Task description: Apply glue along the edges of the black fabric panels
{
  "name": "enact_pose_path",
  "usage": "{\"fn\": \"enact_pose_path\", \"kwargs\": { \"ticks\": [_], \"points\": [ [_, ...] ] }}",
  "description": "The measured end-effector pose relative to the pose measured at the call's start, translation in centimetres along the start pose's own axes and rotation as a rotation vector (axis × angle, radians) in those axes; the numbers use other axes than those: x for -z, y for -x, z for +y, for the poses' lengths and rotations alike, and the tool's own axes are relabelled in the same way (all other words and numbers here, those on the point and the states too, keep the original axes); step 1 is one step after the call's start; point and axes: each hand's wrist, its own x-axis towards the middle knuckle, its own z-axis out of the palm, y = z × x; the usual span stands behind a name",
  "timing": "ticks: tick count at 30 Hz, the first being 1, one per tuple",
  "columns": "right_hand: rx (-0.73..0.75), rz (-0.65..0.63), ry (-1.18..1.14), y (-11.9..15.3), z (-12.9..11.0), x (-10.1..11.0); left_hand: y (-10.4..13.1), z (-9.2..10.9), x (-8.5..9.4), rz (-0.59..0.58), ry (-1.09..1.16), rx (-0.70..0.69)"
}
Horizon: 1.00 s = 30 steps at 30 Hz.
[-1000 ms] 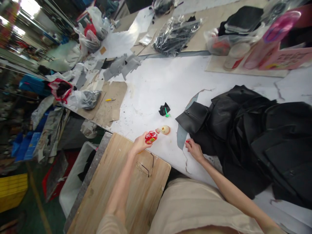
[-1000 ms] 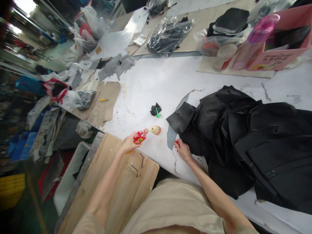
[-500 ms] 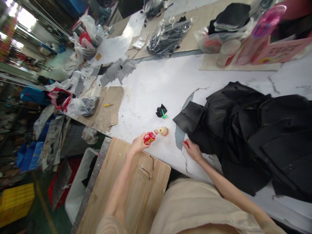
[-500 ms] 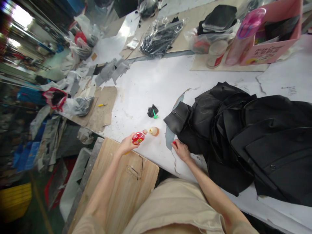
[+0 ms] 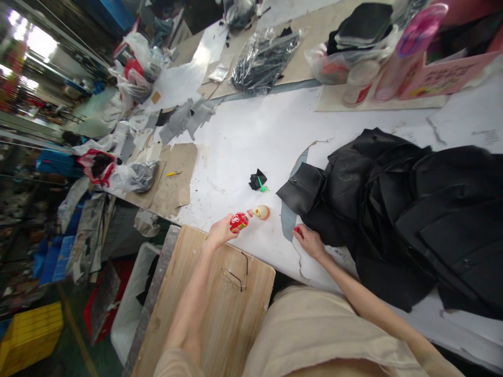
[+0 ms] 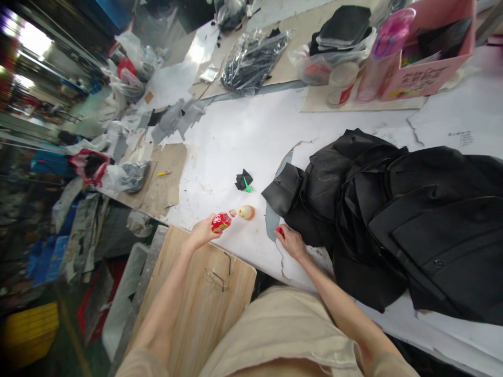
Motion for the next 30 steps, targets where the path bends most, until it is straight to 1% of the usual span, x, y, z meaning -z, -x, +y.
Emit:
{"fn": "enact_pose_path", "kwargs": {
  "ticks": [11,20,27,30],
  "points": [
    [0.02,0.021,0.012,0.0,0.0,-0.2,-0.4,-0.4,0.0,0.033,-0.046,-0.035],
    [0.05,0.062,0.024,0.0,0.6,-0.9,-0.5,-0.2,0.5,-0.011,-0.132,-0.004],
    [0.068,0.088,0.026,0.0,0.6,-0.9,-0.5,-0.4,0.6,0.019,-0.133,-0.033],
    [0.07,0.095,0.027,0.0,0.4,-0.8,-0.5,-0.4,0.6,0.019,-0.133,-0.026]
  ]
}}
